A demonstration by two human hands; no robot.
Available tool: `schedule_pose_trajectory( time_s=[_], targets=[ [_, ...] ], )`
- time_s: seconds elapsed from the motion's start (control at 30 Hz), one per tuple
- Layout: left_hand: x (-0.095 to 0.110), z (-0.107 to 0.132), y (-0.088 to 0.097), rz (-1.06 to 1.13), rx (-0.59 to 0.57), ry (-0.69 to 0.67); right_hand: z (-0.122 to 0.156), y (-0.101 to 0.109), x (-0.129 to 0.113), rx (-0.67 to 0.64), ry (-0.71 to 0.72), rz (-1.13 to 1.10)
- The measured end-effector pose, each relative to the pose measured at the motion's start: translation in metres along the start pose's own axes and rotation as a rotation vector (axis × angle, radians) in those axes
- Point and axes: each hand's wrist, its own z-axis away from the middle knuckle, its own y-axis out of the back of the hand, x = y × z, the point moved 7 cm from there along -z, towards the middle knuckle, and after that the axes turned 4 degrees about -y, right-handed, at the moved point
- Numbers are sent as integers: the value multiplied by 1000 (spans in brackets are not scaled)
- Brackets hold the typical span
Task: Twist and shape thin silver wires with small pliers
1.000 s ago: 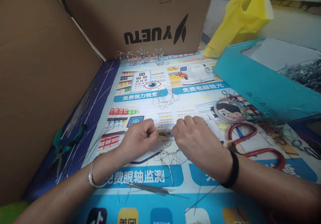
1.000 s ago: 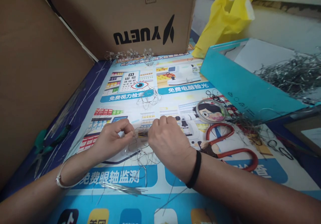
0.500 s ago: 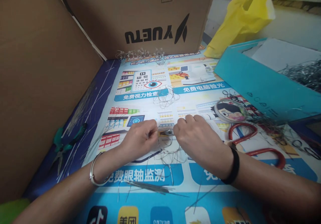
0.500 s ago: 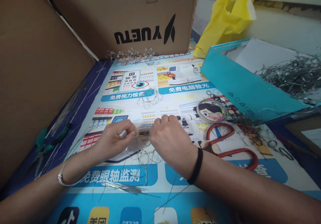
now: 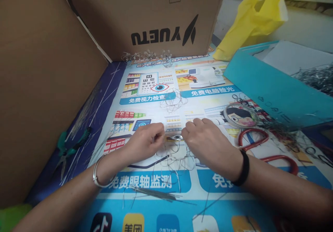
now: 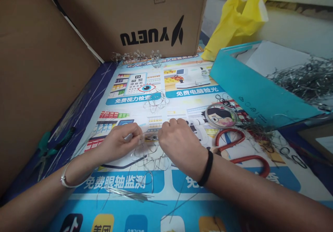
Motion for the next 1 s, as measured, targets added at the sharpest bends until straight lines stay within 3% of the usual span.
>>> schedule_pose_trajectory(
  time_s=[0.27, 0.63, 1.0],
  targets=[
    [-5, 0, 3, 87, -55, -52, 0, -3, 14, 77, 5, -21],
    [-3, 0, 3, 91, -137, -113, 4, 5, 12, 132, 41, -19],
    [-5, 1, 1, 65, -10, -51, 3, 6, 5, 136, 57, 31]
  ],
)
